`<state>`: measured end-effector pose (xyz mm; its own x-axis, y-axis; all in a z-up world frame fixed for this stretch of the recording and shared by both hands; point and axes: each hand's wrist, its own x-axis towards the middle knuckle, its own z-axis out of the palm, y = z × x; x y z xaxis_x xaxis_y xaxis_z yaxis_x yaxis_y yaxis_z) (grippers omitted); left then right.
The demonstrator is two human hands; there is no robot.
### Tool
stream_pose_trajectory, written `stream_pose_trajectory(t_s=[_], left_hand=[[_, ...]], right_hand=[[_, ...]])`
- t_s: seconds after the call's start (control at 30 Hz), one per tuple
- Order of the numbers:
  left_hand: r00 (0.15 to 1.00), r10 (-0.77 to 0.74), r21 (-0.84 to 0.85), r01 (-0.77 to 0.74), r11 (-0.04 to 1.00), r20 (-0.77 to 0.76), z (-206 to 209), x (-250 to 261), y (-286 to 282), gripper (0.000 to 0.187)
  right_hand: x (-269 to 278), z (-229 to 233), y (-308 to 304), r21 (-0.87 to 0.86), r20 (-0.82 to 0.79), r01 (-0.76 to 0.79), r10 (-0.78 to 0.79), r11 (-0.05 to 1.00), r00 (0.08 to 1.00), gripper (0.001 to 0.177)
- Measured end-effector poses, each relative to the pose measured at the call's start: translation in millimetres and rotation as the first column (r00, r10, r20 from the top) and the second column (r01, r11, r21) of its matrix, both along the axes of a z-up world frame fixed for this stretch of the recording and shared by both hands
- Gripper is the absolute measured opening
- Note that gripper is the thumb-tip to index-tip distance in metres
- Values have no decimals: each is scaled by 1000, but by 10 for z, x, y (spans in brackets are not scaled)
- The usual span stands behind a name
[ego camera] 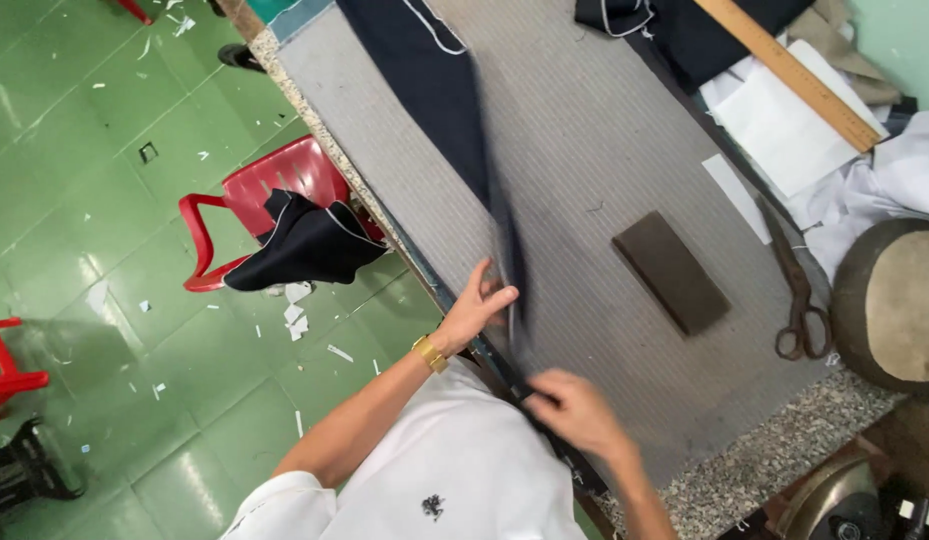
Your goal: The person irons a piece of black fabric on a work table using a steam iron and a pressing block. They trim the fabric edges with scissors, fold the fabric, and continue ironing different sections. The person also uses a ruler and chalk to mark the fabric.
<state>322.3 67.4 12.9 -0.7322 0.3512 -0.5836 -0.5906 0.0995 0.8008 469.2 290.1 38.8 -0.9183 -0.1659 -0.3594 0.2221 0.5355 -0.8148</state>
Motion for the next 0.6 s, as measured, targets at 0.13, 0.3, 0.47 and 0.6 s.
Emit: stream_pose_trajectory(t_s=[0.13,0.3,0.47,0.6], left_hand=[[971,91,40,-85,996,-222,-694,-161,-8,61],[875,-435,-12,443,897,-213,528,-290,-299,29],[571,-779,104,818,566,-257,1206,-631,-444,12],[429,-827,224,902,369,-363,1845,-1028,-447,24]], right_hand=[[-503,419,-195,38,-391,59,-39,998,920,41],[-958,-162,550,460,-599,510,-170,726,782,83],[-1218,-834,944,609,-618,594,-154,526,771,77],[-1562,-847,1113,639,-638,673,-231,373,734,65]])
